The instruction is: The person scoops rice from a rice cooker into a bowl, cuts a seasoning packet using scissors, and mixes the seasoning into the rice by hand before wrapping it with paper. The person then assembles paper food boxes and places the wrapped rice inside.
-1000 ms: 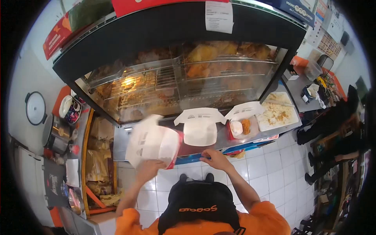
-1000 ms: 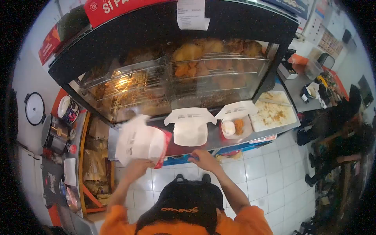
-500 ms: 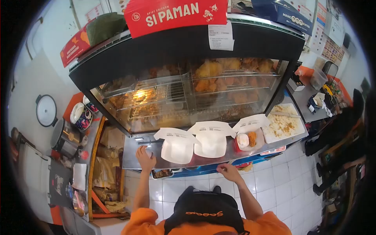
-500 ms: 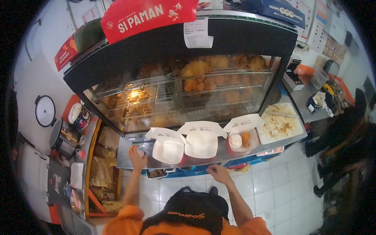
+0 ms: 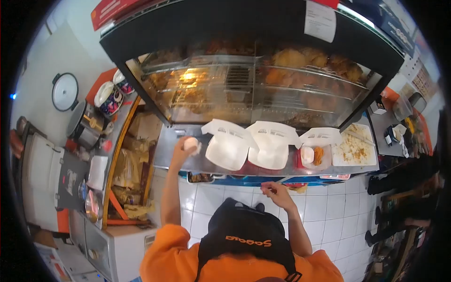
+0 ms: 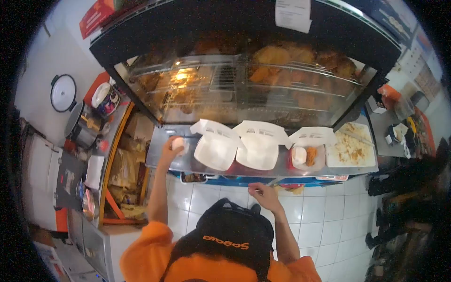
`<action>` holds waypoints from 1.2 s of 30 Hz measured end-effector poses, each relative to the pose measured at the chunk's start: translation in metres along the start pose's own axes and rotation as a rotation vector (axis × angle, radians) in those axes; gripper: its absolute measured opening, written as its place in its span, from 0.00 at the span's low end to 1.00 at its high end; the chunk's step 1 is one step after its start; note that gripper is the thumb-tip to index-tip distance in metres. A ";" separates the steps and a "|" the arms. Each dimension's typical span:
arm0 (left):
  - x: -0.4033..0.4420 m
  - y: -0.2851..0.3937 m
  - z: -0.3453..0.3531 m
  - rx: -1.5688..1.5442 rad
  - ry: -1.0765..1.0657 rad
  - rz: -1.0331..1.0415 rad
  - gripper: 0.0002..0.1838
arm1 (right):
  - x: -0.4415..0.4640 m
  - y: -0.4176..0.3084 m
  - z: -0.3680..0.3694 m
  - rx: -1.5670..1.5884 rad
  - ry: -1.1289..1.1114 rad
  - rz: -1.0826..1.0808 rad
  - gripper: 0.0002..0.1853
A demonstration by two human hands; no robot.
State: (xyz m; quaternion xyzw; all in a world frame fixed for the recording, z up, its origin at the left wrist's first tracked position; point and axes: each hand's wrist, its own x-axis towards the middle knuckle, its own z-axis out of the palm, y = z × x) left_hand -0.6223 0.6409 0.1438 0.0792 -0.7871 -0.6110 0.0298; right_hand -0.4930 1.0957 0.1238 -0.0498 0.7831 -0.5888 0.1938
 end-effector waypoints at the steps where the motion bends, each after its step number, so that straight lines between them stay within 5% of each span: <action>1: 0.001 0.009 0.010 0.030 -0.091 0.107 0.26 | 0.001 0.002 0.002 -0.009 -0.012 -0.008 0.20; 3: -0.002 0.029 0.038 0.040 -0.243 0.187 0.28 | 0.006 -0.007 0.003 0.016 -0.039 -0.057 0.20; 6: 0.011 0.027 0.081 0.598 -0.365 0.357 0.36 | 0.015 -0.020 0.006 0.025 -0.065 -0.104 0.20; 9: 0.017 -0.023 0.116 1.010 -0.408 0.245 0.37 | 0.022 -0.020 0.008 0.017 -0.058 -0.135 0.21; 15: 0.002 -0.038 0.134 1.098 -0.261 0.274 0.41 | 0.006 -0.020 0.002 0.040 -0.007 -0.095 0.22; 21: 0.007 -0.020 0.144 1.062 -0.273 0.025 0.48 | 0.015 -0.002 0.008 0.003 -0.031 -0.134 0.22; 25: 0.008 -0.056 0.145 1.001 -0.004 0.313 0.47 | 0.014 -0.013 0.004 0.054 -0.024 -0.186 0.21; 30: -0.094 0.062 0.108 0.798 0.010 0.301 0.44 | 0.003 -0.030 -0.007 0.003 -0.104 -0.119 0.20; 34: -0.181 0.048 0.088 0.699 -0.042 0.244 0.43 | 0.011 -0.044 0.026 0.199 -0.257 -0.214 0.17; 36: -0.232 0.045 0.085 0.634 -0.169 0.058 0.43 | 0.015 -0.052 0.051 0.173 -0.455 -0.137 0.13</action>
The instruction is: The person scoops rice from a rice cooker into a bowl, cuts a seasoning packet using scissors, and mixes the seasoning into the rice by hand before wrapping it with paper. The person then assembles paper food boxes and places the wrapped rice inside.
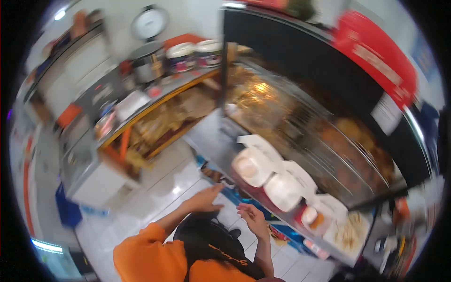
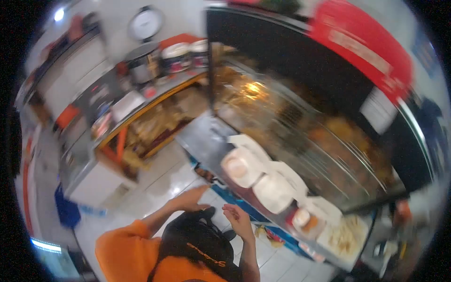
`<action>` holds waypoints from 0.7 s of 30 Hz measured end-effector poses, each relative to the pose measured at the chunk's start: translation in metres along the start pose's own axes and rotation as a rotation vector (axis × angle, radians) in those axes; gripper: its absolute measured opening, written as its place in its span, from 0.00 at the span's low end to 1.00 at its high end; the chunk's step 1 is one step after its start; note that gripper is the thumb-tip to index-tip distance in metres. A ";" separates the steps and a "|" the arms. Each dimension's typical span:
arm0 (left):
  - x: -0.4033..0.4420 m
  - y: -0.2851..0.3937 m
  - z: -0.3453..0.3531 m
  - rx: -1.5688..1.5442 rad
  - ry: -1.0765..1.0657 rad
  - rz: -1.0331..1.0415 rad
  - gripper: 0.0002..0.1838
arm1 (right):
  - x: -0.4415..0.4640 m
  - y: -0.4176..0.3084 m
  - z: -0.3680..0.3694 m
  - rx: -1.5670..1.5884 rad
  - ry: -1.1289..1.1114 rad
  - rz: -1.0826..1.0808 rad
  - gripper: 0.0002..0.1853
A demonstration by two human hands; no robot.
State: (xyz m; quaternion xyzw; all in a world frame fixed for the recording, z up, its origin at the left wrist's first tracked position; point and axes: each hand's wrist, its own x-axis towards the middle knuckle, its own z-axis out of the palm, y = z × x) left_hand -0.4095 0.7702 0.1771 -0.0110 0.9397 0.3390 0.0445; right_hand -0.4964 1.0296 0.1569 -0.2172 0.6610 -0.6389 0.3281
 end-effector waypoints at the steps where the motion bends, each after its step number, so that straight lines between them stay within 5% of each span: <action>1: -0.019 -0.026 0.023 -0.081 -0.082 0.066 0.42 | 0.008 0.004 0.009 -0.049 -0.124 0.062 0.13; 2: -0.038 -0.030 0.023 -0.158 -0.199 0.136 0.41 | 0.016 0.007 0.021 -0.096 -0.234 0.119 0.12; 4: -0.078 -0.004 -0.005 -0.232 -0.286 -0.133 0.39 | 0.029 -0.008 0.053 -0.121 -0.462 0.036 0.11; 7: -0.122 -0.027 -0.023 -0.279 -0.150 -0.348 0.38 | 0.050 -0.018 0.097 -0.228 -0.694 0.031 0.14; 13: -0.202 -0.126 -0.085 -0.214 0.154 -0.617 0.37 | 0.112 -0.027 0.203 -0.270 -0.754 0.039 0.14; 16: -0.240 -0.181 -0.129 -0.177 0.240 -0.632 0.38 | 0.173 0.078 0.227 -0.131 -0.611 0.227 0.16; 18: -0.257 -0.213 -0.163 -0.121 0.277 -0.626 0.38 | 0.195 0.159 0.215 -0.619 -0.379 0.053 0.18; 19: -0.261 -0.226 -0.186 -0.099 0.295 -0.616 0.37 | 0.197 0.189 0.205 -1.017 -0.426 0.077 0.17; 20: -0.265 -0.238 -0.209 -0.081 0.301 -0.598 0.37 | 0.198 0.203 0.203 -1.427 -0.728 0.063 0.21; 21: -0.269 -0.247 -0.233 -0.099 0.307 -0.571 0.37 | 0.218 0.218 0.209 -1.423 -0.748 0.052 0.21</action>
